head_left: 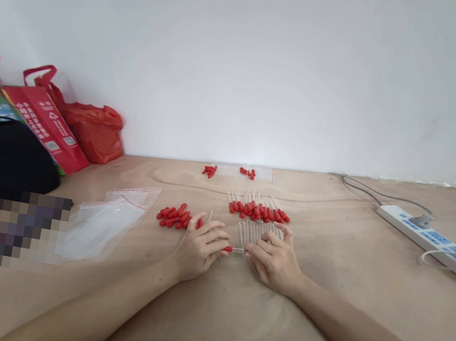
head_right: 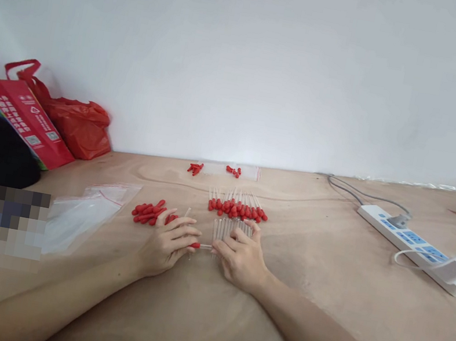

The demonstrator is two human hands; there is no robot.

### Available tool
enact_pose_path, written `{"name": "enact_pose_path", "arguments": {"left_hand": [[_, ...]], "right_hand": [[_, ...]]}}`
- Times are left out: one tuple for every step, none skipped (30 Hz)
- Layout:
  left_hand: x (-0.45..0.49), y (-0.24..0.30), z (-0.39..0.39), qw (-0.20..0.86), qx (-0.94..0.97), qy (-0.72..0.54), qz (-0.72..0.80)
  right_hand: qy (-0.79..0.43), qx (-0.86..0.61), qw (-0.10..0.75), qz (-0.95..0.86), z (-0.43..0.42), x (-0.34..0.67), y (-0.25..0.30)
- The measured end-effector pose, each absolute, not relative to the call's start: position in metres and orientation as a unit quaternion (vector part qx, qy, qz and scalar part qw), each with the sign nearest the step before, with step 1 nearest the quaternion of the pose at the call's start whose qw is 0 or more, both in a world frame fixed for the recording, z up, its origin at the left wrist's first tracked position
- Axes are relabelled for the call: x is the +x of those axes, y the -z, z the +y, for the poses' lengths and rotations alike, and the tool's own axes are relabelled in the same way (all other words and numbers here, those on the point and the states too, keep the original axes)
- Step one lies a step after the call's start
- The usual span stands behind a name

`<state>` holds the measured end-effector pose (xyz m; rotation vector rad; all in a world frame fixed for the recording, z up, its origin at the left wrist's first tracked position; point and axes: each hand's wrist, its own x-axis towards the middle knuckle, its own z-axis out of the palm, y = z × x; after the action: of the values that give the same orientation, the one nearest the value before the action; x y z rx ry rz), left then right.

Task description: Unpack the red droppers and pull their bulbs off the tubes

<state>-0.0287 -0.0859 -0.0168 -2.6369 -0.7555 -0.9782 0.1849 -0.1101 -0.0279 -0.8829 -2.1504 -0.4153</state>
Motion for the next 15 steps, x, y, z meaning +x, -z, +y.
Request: {"name": "enact_pose_path", "arguments": {"left_hand": [[-0.029, 0.016, -0.087, 0.11, -0.901, 0.331, -0.259], [-0.029, 0.016, -0.087, 0.106, -0.902, 0.33, -0.26], [-0.03, 0.016, -0.088, 0.103, -0.902, 0.329, -0.26], [-0.03, 0.016, -0.088, 0.101, -0.902, 0.331, -0.259], [-0.03, 0.016, -0.089, 0.1, -0.902, 0.334, -0.256], [-0.031, 0.016, -0.088, 0.1, -0.901, 0.336, -0.253], [-0.032, 0.016, -0.088, 0.1, -0.901, 0.339, -0.25], [-0.034, 0.016, -0.088, 0.101, -0.902, 0.34, -0.248], [-0.035, 0.016, -0.088, 0.102, -0.901, 0.34, -0.249], [-0.037, 0.016, -0.087, 0.103, -0.9, 0.341, -0.252], [-0.038, 0.015, -0.087, 0.104, -0.898, 0.34, -0.259], [-0.04, 0.015, -0.087, 0.105, -0.894, 0.34, -0.271], [-0.041, 0.015, -0.087, 0.103, -0.889, 0.343, -0.287], [-0.042, 0.014, -0.086, 0.097, -0.88, 0.349, -0.307], [-0.044, 0.013, -0.084, 0.089, -0.868, 0.358, -0.332]], "right_hand": [[0.162, -0.341, 0.383, -0.843, -0.111, 0.185, 0.028], [0.161, -0.339, 0.385, -0.843, -0.111, 0.186, 0.027], [0.16, -0.337, 0.387, -0.843, -0.111, 0.186, 0.027], [0.158, -0.337, 0.389, -0.843, -0.111, 0.186, 0.027], [0.157, -0.336, 0.392, -0.842, -0.112, 0.186, 0.027], [0.155, -0.335, 0.394, -0.842, -0.112, 0.187, 0.027], [0.154, -0.335, 0.396, -0.841, -0.112, 0.188, 0.027], [0.153, -0.336, 0.399, -0.839, -0.112, 0.19, 0.027], [0.151, -0.341, 0.402, -0.837, -0.112, 0.192, 0.027], [0.148, -0.349, 0.404, -0.832, -0.112, 0.194, 0.027], [0.144, -0.36, 0.407, -0.827, -0.113, 0.197, 0.027], [0.14, -0.371, 0.411, -0.821, -0.113, 0.199, 0.027], [0.135, -0.379, 0.416, -0.815, -0.113, 0.201, 0.027], [0.131, -0.384, 0.423, -0.81, -0.113, 0.202, 0.027], [0.128, -0.384, 0.433, -0.805, -0.113, 0.202, 0.027]]}}
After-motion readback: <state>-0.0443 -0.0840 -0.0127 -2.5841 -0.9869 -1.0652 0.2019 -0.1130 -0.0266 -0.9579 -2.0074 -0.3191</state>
